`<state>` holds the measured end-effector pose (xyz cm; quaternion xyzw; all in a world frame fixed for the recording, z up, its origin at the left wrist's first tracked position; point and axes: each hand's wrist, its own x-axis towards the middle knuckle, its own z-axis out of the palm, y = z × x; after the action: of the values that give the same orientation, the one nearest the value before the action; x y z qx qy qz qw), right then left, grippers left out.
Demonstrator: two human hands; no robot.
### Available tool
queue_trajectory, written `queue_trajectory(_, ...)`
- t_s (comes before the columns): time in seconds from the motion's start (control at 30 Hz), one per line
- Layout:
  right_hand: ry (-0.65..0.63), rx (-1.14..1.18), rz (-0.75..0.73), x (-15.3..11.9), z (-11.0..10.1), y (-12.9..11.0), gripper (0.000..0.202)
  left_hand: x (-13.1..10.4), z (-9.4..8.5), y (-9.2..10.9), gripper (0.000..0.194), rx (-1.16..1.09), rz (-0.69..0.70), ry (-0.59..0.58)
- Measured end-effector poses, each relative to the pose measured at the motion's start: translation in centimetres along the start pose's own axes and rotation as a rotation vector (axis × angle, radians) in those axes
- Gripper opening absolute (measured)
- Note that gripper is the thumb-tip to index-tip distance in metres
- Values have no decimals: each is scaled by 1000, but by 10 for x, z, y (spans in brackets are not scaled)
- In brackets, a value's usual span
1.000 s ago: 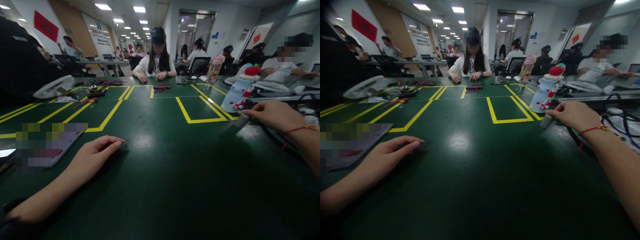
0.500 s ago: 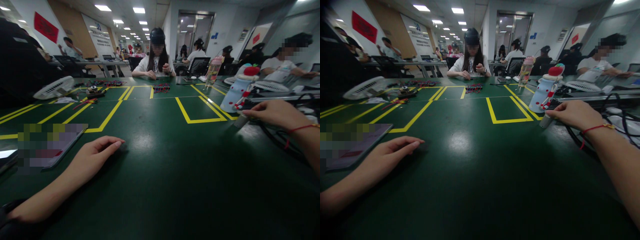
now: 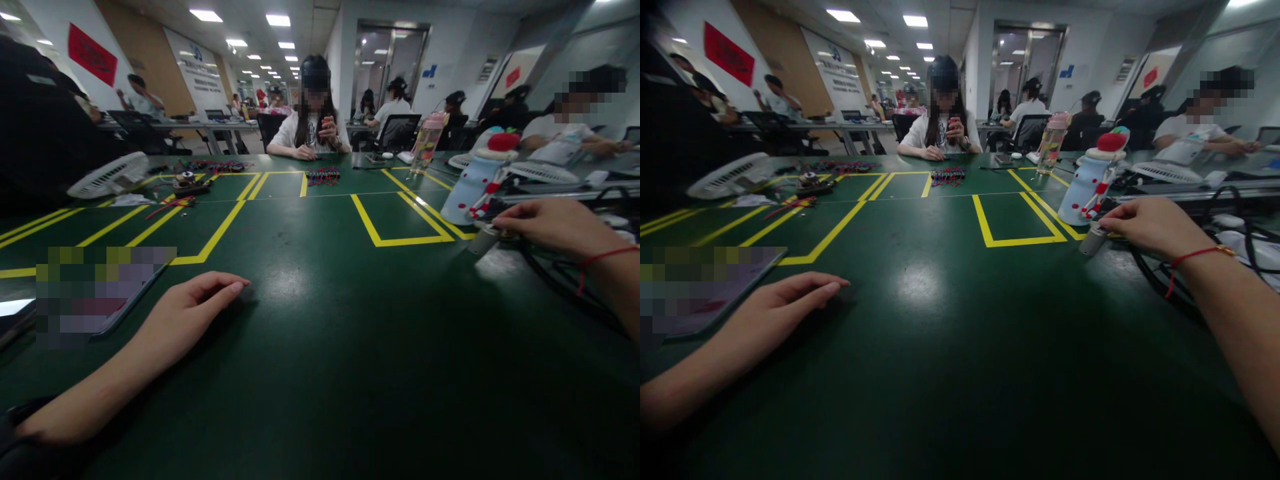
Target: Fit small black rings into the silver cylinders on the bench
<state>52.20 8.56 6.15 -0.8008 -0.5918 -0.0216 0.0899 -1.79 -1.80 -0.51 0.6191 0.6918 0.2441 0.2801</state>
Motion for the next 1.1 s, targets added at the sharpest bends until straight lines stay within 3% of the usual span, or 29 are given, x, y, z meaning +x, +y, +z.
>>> queue_trajectory(0.23, -26, 37, -18, 2, 1, 2, 33, 0, 0, 0, 42, 13, -11, 11)
queue_trajectory(0.37, -57, 16, 9, 0, 0, 2, 43, -5, -2, 12, 44, 25, -26, -5)
queue_trajectory(0.47, -111, 84, -51, -1, 1, 3, 51, -9, -4, 21, 42, 12, -41, -16)
queue_trajectory(0.63, 7, -14, -130, -3, 4, -2, 51, -10, -4, 26, 41, -17, -35, -10)
queue_trajectory(0.7, 60, 64, -192, -11, 7, -16, 48, -10, -3, 26, 40, -8, -33, -3)
queue_trajectory(0.8, 76, 363, -326, -42, 16, -53, 48, -11, -3, 27, 39, 18, -31, 3)
queue_trajectory(0.93, -138, 780, -632, -107, 33, -117, 38, -11, -3, 27, 40, 23, -44, -12)
queue_trajectory(1.0, -185, 836, -797, -136, 39, -142, 31, -9, -4, 25, 41, 28, -38, -11)
queue_trajectory(1.1, -194, 857, -944, -163, 45, -160, 26, -7, -2, 22, 41, 67, -21, 2)
